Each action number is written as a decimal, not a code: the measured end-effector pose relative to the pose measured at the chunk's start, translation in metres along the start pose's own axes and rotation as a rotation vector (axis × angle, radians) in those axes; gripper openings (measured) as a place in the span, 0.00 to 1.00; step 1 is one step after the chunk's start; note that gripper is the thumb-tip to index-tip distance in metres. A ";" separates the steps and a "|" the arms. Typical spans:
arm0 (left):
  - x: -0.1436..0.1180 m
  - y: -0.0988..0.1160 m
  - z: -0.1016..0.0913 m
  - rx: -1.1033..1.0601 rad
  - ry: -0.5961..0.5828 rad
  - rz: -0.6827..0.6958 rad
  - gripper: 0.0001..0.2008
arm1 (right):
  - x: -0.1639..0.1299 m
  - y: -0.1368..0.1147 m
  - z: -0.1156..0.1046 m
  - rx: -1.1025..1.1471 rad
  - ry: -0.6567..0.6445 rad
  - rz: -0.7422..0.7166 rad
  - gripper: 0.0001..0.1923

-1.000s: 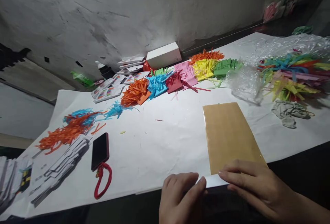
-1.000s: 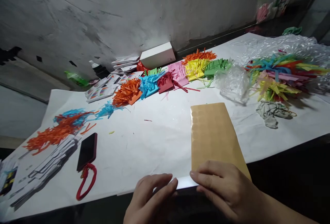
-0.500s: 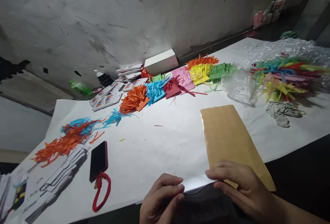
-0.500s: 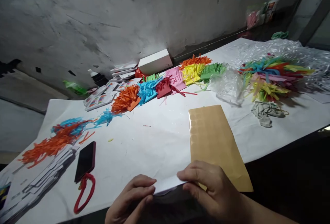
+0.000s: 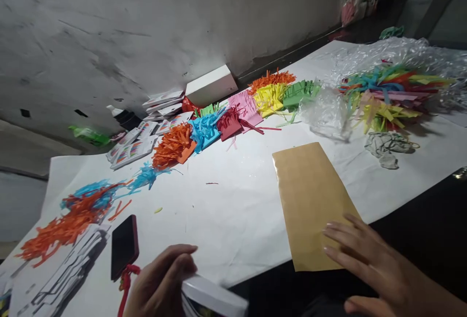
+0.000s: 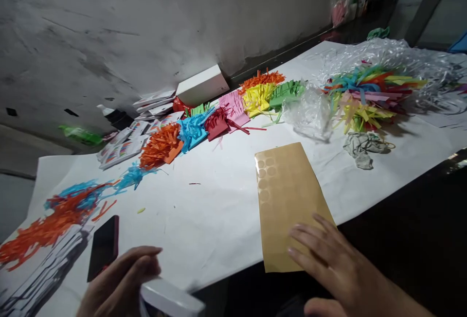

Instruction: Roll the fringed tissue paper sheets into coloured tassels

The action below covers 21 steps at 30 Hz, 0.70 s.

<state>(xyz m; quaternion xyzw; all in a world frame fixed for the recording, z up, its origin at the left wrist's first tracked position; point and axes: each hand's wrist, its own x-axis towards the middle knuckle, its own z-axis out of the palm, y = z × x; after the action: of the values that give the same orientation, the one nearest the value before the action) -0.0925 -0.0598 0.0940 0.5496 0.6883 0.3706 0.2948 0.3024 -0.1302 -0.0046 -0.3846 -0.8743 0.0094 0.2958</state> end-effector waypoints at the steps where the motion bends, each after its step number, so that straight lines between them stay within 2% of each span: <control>1: 0.003 -0.002 0.005 0.034 -0.149 0.017 0.20 | -0.014 0.006 -0.001 -0.064 -0.019 0.009 0.33; 3: 0.004 -0.006 0.024 0.119 -0.460 0.076 0.17 | -0.038 0.014 0.002 -0.154 -0.016 0.045 0.28; 5: -0.001 -0.006 0.051 0.176 -0.718 0.125 0.15 | -0.053 0.015 0.010 -0.191 0.017 0.071 0.24; 6: -0.004 -0.005 0.065 0.180 -0.814 0.147 0.14 | -0.056 0.013 0.016 -0.189 0.040 0.096 0.24; 8: -0.011 0.000 0.088 0.144 -0.930 0.181 0.14 | -0.052 0.005 0.028 -0.147 0.117 0.172 0.24; 10: -0.016 0.007 0.102 0.078 -0.989 0.204 0.14 | -0.036 -0.005 0.038 -0.078 0.219 0.258 0.24; 12: -0.018 0.012 0.107 0.035 -1.022 0.199 0.14 | -0.012 -0.014 0.046 -0.020 0.301 0.285 0.22; 16: -0.021 0.016 0.103 -0.017 -0.997 0.196 0.13 | 0.029 -0.028 0.058 0.025 0.345 0.220 0.18; 21: -0.028 0.008 0.098 -0.229 -0.941 0.150 0.13 | 0.047 -0.048 0.076 0.143 0.383 0.152 0.19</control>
<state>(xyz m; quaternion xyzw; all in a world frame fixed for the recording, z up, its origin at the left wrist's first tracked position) -0.0027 -0.0683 0.0463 0.6695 0.3936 0.1754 0.6050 0.2059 -0.1162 -0.0319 -0.4221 -0.7678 0.0207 0.4815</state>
